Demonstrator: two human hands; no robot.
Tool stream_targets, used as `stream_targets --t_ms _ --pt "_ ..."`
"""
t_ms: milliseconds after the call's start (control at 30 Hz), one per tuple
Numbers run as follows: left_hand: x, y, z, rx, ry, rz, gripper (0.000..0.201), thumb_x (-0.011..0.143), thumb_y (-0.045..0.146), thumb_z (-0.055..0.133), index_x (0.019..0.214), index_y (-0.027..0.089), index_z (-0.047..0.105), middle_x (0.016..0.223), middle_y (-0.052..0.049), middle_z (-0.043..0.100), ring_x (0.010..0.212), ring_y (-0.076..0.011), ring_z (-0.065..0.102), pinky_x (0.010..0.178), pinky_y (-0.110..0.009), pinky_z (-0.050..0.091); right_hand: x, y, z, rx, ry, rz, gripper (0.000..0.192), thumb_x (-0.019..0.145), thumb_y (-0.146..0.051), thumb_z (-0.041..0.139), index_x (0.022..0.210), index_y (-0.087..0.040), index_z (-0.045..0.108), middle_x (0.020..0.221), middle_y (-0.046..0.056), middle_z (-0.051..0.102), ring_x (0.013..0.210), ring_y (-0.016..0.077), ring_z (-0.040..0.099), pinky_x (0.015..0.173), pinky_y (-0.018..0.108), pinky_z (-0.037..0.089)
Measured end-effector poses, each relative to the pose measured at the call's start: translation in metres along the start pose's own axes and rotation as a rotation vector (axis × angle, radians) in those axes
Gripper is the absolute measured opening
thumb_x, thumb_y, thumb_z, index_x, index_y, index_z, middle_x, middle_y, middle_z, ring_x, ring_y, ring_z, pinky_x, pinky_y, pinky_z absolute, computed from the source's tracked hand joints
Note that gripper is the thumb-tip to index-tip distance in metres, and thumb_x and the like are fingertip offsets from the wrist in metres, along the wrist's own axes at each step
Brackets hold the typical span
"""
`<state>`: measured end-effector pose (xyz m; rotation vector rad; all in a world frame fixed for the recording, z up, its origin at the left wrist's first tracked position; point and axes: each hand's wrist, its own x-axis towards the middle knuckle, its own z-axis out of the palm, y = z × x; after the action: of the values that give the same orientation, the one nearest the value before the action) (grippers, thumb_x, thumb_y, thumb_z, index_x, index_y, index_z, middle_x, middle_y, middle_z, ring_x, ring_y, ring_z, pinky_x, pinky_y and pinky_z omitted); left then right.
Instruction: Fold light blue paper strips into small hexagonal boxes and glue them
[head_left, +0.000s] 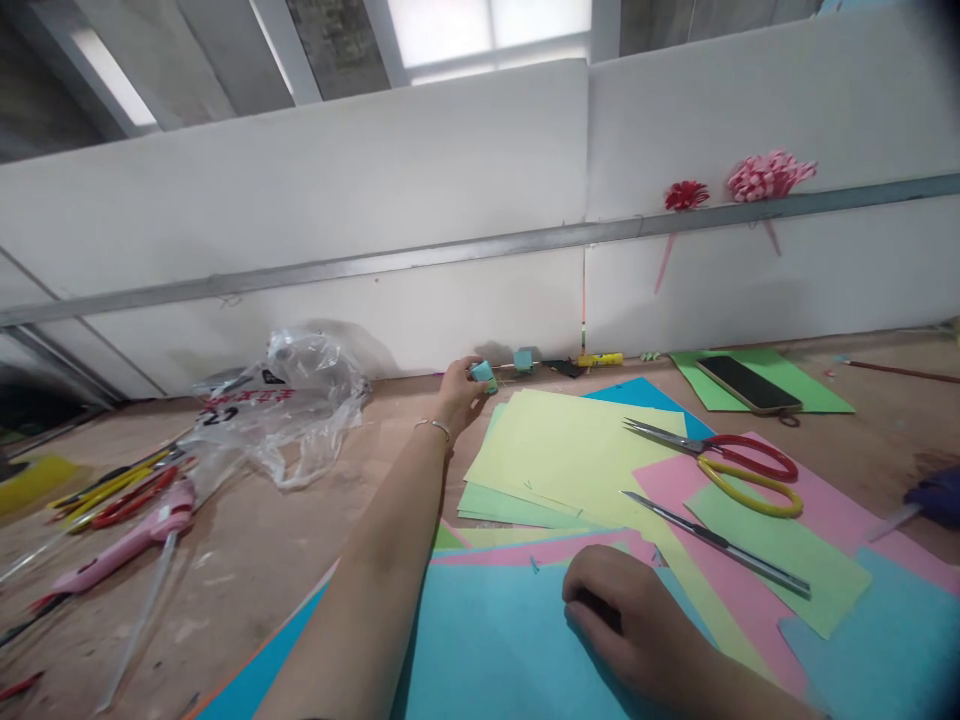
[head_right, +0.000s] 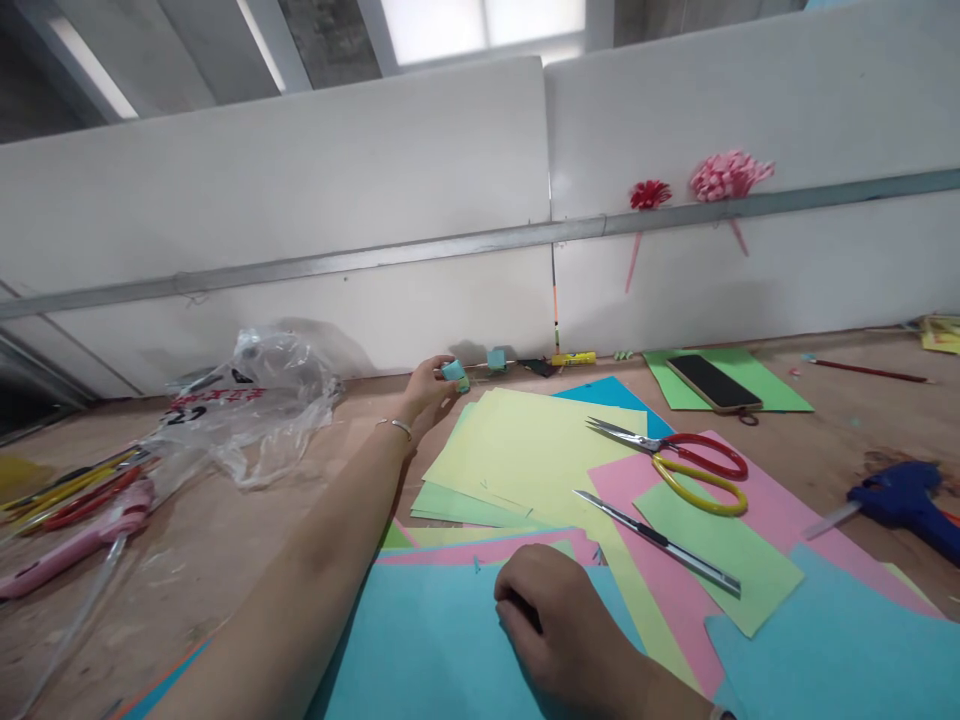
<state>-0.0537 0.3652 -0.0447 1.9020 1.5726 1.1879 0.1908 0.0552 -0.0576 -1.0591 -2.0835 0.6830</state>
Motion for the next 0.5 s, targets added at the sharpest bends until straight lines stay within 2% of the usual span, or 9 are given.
stream_targets --t_ms 133,267,400,500 --pt "0.004 -0.002 0.006 0.108 0.036 0.074 0.06 0.064 -0.002 0.067 0.119 0.022 0.063 0.112 -0.01 0.056 0.103 -0.0256 0.059 0.096 -0.041 0.05 0.0 0.001 0.0 0.01 0.0 -0.011 0.013 0.082 -0.009 0.047 0.076 -0.02 0.049 0.072 0.001 0.059 0.067 0.0144 0.051 0.061 0.026 0.039" --pt "0.007 -0.004 0.01 0.19 0.017 0.136 0.058 0.07 -0.001 0.066 0.12 0.029 0.063 0.118 -0.008 0.053 0.107 -0.0244 0.058 0.098 -0.04 0.05 0.0 0.003 0.001 0.017 -0.02 0.004 0.013 0.082 -0.008 0.046 0.076 -0.02 0.049 0.074 0.002 0.059 0.068 0.0148 0.05 0.062 0.027 0.039" --pt "0.007 -0.007 0.013 0.241 -0.006 0.195 0.032 0.088 0.021 0.063 0.12 0.022 0.061 0.128 -0.009 0.055 0.111 -0.0234 0.058 0.095 -0.044 0.051 -0.001 0.004 0.002 0.017 -0.033 0.011 0.013 0.083 -0.009 0.046 0.077 -0.02 0.048 0.075 0.002 0.059 0.069 0.0148 0.05 0.063 0.027 0.039" --pt "0.008 -0.009 0.015 0.261 -0.016 0.23 0.032 0.094 0.034 0.057 0.122 0.018 0.058 0.128 -0.01 0.057 0.11 -0.0232 0.059 0.092 -0.045 0.052 -0.001 0.003 0.002 0.021 -0.024 0.0 0.013 0.083 -0.008 0.045 0.077 -0.02 0.048 0.074 0.002 0.058 0.069 0.0146 0.05 0.063 0.027 0.039"
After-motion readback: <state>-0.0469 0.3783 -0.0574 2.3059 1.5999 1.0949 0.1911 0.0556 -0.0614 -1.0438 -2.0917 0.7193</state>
